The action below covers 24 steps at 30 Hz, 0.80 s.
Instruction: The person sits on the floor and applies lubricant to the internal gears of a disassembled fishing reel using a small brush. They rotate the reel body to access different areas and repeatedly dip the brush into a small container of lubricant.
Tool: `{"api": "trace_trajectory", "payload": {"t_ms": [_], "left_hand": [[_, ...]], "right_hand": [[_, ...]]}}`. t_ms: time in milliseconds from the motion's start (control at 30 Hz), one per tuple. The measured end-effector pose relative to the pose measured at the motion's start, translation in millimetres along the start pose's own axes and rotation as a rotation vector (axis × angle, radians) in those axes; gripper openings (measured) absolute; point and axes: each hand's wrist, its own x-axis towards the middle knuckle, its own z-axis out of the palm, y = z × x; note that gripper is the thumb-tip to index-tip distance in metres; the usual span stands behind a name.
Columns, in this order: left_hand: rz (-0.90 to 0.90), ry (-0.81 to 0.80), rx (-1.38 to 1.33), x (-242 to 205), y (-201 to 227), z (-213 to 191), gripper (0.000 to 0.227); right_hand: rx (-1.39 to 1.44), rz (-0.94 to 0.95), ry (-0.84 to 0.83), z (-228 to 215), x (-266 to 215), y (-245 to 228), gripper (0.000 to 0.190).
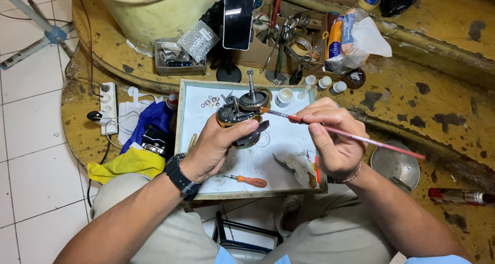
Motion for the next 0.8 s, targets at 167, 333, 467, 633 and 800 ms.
{"api": "trace_trajectory", "payload": {"t_ms": [167, 333, 467, 633, 800], "left_hand": [[0.098, -0.024, 0.166, -0.3, 13.7, 1.2, 0.049], [0.132, -0.062, 0.234, -1.1, 17.6, 1.7, 0.052], [0.116, -0.086, 0.221, -1.6, 16.4, 0.0, 0.048], [0.11, -0.095, 0.19, -1.1, 14.3, -3.1, 0.047], [0.159, -0.161, 0.285, 1.2, 12.3, -10.2, 0.061]], "right_hand": [[0.173, 0.158, 0.138, 3.6, -6.3, 4.4, 0.013], [0.22, 0.184, 0.175, 3.8, -7.2, 10.0, 0.015], [0.214, 0.191, 0.217, 1.9, -3.4, 8.4, 0.015], [0.205, 0.187, 0.273, -3.2, -2.6, 8.3, 0.016], [0.211, 0.29, 0.341, -4.7, 0.6, 5.4, 0.017]]}}
